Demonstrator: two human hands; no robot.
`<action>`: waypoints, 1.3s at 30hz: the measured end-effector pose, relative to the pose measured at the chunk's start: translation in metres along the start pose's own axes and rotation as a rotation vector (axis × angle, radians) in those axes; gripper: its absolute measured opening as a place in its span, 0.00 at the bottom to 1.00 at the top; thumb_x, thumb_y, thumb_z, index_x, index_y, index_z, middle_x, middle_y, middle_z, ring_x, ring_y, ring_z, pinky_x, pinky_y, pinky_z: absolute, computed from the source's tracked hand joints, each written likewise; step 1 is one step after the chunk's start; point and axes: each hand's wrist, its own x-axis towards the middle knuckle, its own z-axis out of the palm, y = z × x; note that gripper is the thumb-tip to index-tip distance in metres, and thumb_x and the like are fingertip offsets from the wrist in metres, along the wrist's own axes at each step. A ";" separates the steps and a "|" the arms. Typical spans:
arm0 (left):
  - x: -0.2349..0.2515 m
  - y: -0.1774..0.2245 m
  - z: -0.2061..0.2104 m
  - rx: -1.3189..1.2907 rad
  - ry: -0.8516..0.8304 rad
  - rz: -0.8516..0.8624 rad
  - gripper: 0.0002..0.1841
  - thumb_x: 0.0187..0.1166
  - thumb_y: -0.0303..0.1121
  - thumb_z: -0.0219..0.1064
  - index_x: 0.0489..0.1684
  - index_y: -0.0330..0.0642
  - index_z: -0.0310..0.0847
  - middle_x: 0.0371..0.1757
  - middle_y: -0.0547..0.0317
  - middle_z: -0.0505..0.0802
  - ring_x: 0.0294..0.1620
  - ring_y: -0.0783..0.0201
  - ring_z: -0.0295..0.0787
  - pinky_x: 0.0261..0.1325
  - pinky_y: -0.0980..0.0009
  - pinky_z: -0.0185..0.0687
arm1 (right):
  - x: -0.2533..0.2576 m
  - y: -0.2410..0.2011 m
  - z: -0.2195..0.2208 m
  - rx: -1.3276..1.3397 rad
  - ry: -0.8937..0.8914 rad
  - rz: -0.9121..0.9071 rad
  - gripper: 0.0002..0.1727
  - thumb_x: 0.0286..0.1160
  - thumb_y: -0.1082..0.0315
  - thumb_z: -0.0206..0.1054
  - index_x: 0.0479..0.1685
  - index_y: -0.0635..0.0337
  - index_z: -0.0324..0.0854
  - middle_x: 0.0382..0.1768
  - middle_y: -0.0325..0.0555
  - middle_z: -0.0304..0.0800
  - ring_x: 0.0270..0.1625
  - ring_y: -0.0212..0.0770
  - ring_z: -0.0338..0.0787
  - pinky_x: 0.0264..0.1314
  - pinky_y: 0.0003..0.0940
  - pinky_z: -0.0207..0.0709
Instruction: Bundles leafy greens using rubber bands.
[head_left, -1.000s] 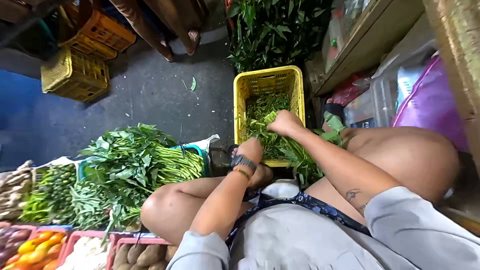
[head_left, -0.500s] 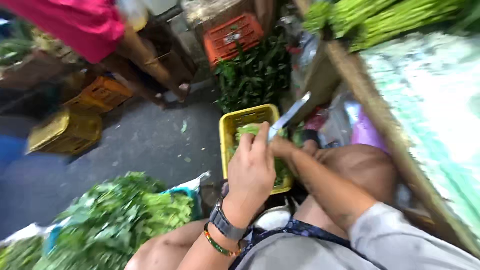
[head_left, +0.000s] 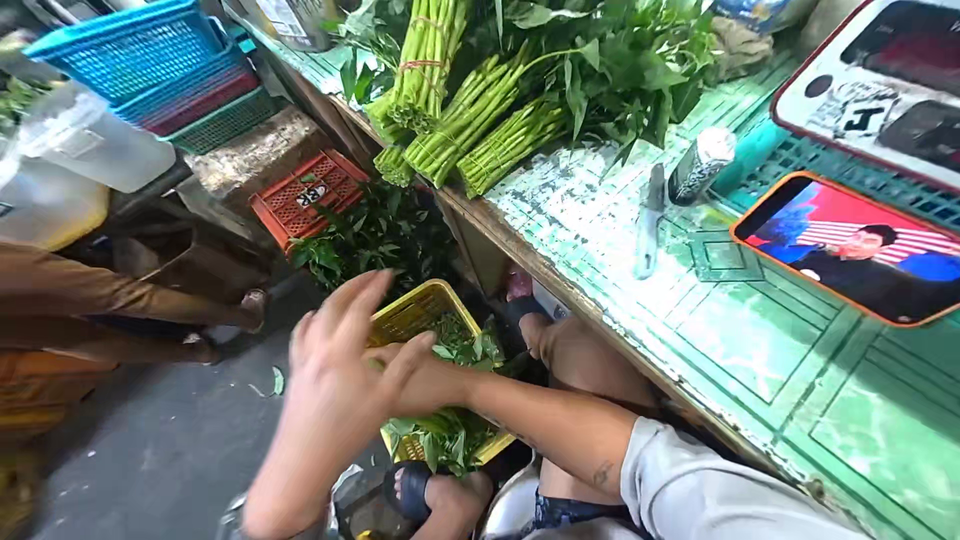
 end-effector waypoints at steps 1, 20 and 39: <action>-0.011 -0.022 -0.007 -0.018 -0.052 -0.053 0.45 0.74 0.74 0.55 0.90 0.59 0.64 0.88 0.56 0.73 0.88 0.47 0.65 0.83 0.28 0.55 | -0.002 -0.021 -0.005 0.072 -0.060 0.036 0.22 0.64 0.72 0.79 0.59 0.70 0.85 0.50 0.55 0.92 0.54 0.40 0.90 0.63 0.40 0.83; -0.073 -0.051 -0.004 -0.191 -0.119 -0.158 0.50 0.71 0.83 0.42 0.79 0.53 0.76 0.76 0.49 0.80 0.72 0.52 0.80 0.64 0.47 0.82 | -0.006 -0.023 0.011 0.126 -0.344 0.191 0.25 0.61 0.71 0.80 0.61 0.65 0.84 0.49 0.53 0.90 0.52 0.42 0.89 0.57 0.46 0.82; -0.078 -0.057 -0.027 0.111 0.157 -0.065 0.19 0.83 0.39 0.52 0.29 0.40 0.85 0.28 0.56 0.88 0.29 0.65 0.84 0.30 0.66 0.78 | -0.013 0.006 0.027 0.671 -0.708 0.249 0.34 0.53 0.60 0.81 0.63 0.65 0.78 0.48 0.48 0.94 0.47 0.39 0.94 0.55 0.40 0.88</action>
